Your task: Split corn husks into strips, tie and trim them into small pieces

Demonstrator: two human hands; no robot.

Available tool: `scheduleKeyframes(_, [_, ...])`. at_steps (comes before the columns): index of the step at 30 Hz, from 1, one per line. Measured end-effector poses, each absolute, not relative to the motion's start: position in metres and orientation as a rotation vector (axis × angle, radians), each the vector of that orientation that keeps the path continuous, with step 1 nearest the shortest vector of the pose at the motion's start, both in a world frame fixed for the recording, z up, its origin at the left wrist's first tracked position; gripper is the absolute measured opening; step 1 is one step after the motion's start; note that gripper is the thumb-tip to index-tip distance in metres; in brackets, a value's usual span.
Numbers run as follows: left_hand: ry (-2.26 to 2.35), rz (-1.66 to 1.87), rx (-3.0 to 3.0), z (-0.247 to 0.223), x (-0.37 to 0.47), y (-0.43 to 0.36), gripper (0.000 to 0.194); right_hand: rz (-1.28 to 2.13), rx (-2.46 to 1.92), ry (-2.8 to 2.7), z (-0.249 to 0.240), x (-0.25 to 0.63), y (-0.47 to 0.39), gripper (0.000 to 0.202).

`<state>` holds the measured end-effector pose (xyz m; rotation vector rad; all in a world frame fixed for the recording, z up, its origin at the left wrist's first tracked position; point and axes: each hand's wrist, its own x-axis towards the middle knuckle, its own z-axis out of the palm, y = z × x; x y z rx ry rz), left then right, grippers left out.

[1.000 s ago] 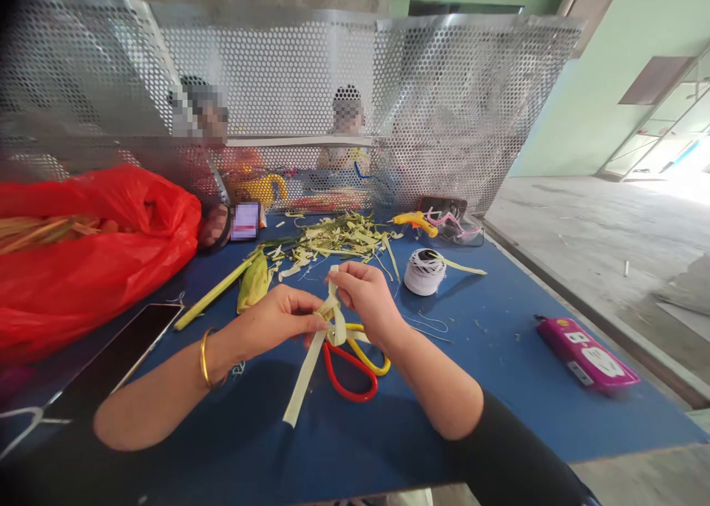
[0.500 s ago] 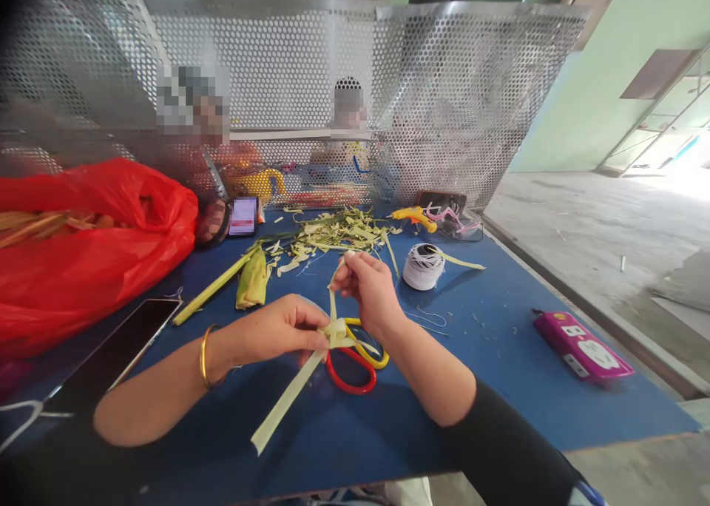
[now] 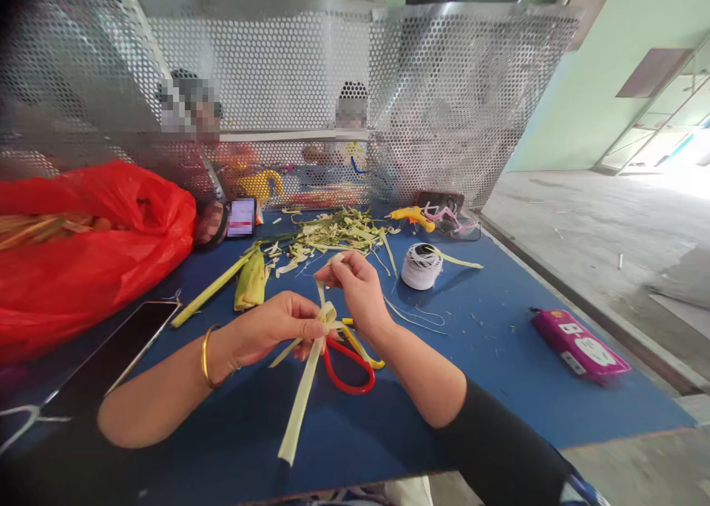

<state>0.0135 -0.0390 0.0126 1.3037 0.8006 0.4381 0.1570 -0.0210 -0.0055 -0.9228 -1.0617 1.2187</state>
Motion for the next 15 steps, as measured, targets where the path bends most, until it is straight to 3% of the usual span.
scheduleKeyframes(2, [0.863,0.49,1.276,0.012,0.017,-0.041,0.029,1.245,-0.894,-1.098,-0.006,0.16,-0.018,0.022])
scheduleKeyframes(6, [0.947,0.673,1.188,0.013,0.017,-0.037,0.025,1.151,-0.914,-1.246,-0.003,0.172,-0.01,0.04])
scheduleKeyframes(11, [0.947,0.822,1.082,0.013,0.007,-0.022,0.018,1.057,-0.941,-1.918,0.008,0.184,-0.01,0.026])
scheduleKeyframes(15, [0.969,0.813,1.05,0.01,0.003,-0.016,0.017,0.838,-0.995,-2.048,0.009,0.188,-0.011,0.026])
